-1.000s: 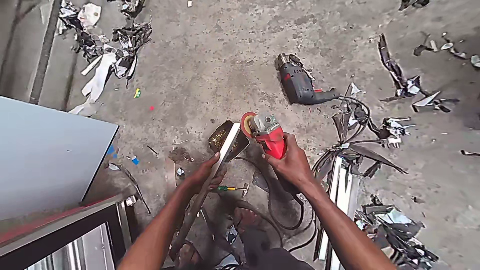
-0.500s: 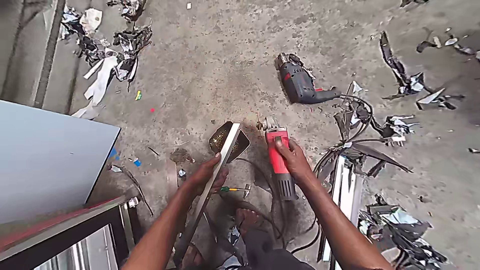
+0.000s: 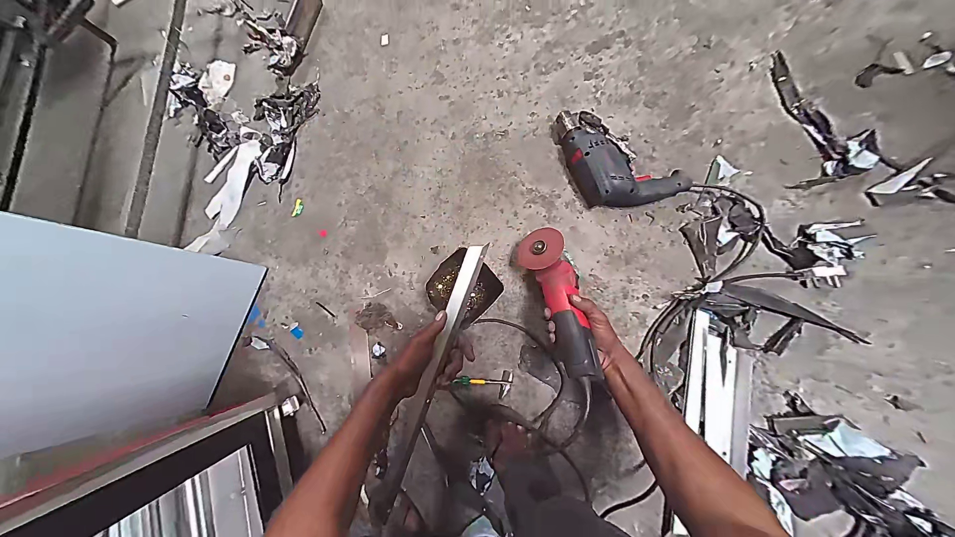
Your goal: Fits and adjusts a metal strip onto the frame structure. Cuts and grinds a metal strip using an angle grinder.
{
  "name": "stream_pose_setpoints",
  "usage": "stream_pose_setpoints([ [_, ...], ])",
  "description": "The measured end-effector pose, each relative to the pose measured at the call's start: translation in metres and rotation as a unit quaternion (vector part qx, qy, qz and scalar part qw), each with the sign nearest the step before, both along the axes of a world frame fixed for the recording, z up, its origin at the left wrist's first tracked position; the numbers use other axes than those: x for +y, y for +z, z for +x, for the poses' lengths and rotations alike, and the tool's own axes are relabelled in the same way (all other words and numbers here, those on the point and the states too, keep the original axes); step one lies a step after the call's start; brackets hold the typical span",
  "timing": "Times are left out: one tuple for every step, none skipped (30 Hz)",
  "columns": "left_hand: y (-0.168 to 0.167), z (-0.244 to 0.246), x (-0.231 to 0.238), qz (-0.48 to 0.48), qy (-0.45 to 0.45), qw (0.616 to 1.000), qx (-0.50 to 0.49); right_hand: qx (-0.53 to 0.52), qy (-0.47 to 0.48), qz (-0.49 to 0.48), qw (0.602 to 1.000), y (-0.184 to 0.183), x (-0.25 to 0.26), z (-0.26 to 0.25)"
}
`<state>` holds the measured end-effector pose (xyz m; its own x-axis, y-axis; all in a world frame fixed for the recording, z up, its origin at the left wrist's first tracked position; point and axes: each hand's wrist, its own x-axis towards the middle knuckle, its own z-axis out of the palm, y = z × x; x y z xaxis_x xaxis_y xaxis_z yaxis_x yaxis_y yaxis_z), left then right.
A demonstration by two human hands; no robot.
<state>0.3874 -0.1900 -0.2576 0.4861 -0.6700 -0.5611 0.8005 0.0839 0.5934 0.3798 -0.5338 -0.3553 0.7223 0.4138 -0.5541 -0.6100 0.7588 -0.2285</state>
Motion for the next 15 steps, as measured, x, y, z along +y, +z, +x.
stream_pose_setpoints([
  [0.005,0.000,0.001,0.000,-0.003,1.000,-0.013,0.002,0.004,-0.001,1.000,-0.005,-0.003,0.002],
  [0.009,-0.001,0.002,-0.002,-0.005,1.000,-0.023,0.003,0.005,0.003,1.000,-0.010,-0.006,0.004],
  [0.014,-0.001,0.002,-0.005,-0.005,0.999,-0.033,0.005,0.003,-0.001,1.000,-0.011,-0.009,0.005],
  [0.020,-0.001,0.002,-0.008,-0.004,0.999,-0.040,0.009,0.000,-0.009,1.000,-0.010,-0.013,0.007],
  [0.027,-0.001,0.003,-0.007,0.000,0.999,-0.046,0.014,0.004,-0.028,0.999,-0.007,-0.017,0.007],
  [0.034,-0.003,0.003,-0.005,0.007,0.999,-0.051,0.008,0.023,-0.070,0.997,-0.002,-0.022,0.005],
  [0.042,-0.004,0.003,-0.005,0.022,0.998,-0.060,-0.009,0.058,-0.139,0.989,0.006,-0.028,0.003],
  [0.050,-0.004,0.003,-0.004,0.038,0.997,-0.072,-0.026,0.105,-0.217,0.970,0.015,-0.035,0.001],
  [0.058,-0.005,0.002,0.001,0.055,0.994,-0.091,-0.045,0.156,-0.302,0.939,0.023,-0.041,0.000],
  [0.068,-0.008,0.002,0.013,0.076,0.990,-0.119,-0.065,0.201,-0.394,0.894,0.028,-0.044,-0.003],
  [0.079,-0.010,0.002,0.031,0.090,0.983,-0.157,-0.081,0.239,-0.482,0.839,0.029,-0.048,-0.006],
  [0.090,-0.012,0.000,0.047,0.103,0.972,-0.203,-0.088,0.265,-0.556,0.783,0.026,-0.052,-0.009],
  [0.103,-0.014,0.000,0.068,0.109,0.960,-0.248,-0.097,0.284,-0.618,0.727,0.026,-0.054,-0.011],
  [0.117,-0.018,0.001,0.098,0.111,0.947,-0.285,-0.111,0.302,-0.672,0.667,0.026,-0.055,-0.013],
  [0.132,-0.023,0.003,0.130,0.114,0.934,-0.314,-0.130,0.312,-0.716,0.610,0.026,-0.053,-0.013],
])
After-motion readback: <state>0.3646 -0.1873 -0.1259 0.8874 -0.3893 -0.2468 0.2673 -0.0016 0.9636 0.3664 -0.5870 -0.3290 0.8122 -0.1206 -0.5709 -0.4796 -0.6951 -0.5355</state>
